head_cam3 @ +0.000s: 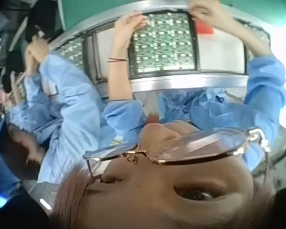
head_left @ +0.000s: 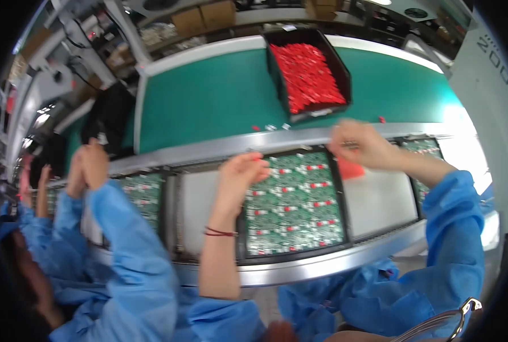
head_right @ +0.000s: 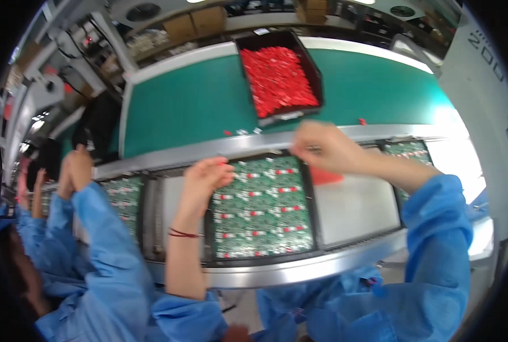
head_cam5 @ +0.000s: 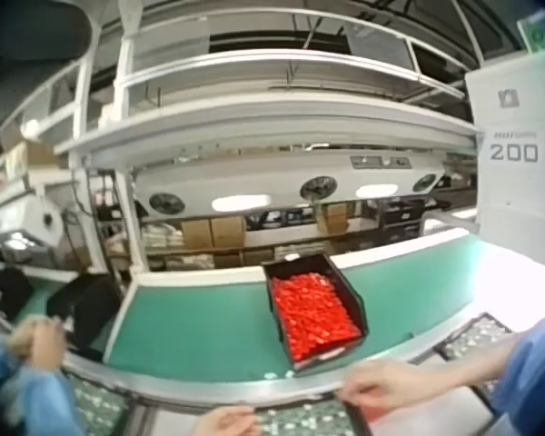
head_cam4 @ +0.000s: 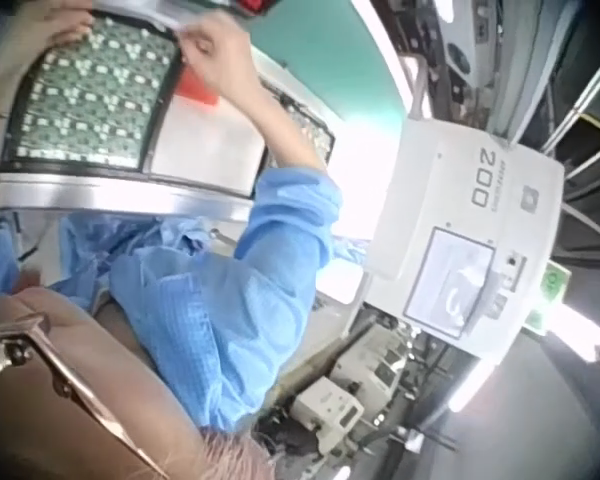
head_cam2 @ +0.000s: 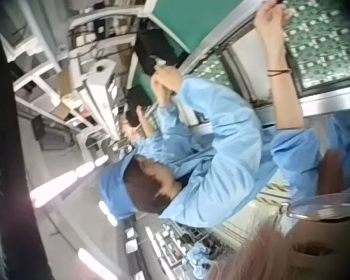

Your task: The person assembles small electronic components onto a grid of circuit boards by hand, taking the components from a component bin and placing them onto an assembly tray.

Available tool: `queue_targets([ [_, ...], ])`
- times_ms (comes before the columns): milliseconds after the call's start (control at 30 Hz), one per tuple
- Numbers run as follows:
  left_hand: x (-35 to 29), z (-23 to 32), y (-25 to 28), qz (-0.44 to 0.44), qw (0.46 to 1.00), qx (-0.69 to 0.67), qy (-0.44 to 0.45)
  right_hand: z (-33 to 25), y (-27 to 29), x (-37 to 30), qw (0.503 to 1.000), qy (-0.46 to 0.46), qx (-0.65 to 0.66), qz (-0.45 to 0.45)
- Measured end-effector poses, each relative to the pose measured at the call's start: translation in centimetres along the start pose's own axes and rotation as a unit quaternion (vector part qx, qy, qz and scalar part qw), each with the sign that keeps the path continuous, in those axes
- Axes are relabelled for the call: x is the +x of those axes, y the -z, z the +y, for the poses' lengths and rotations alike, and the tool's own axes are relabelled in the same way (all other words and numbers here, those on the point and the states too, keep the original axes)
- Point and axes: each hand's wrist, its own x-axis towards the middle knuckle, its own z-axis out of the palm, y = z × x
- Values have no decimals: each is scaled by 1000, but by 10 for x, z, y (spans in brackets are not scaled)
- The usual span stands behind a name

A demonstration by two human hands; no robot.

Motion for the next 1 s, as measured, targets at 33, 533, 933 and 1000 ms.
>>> queue_targets([
  [33,0,1,-4,1,1000,-3,4,-5,-6,-19,999,-12,35,-15],
  [533,-17,-9,7,68,968,228,-74,-32,-55,-107,948,-225,220,37],
  [933,60,-47,158,138,679,429,-579,-4,-77,-119,970,-41,181,157],
  [1000,150,-57,51,9,719,374,-585,-7,-86,-109,958,15,224,178],
])
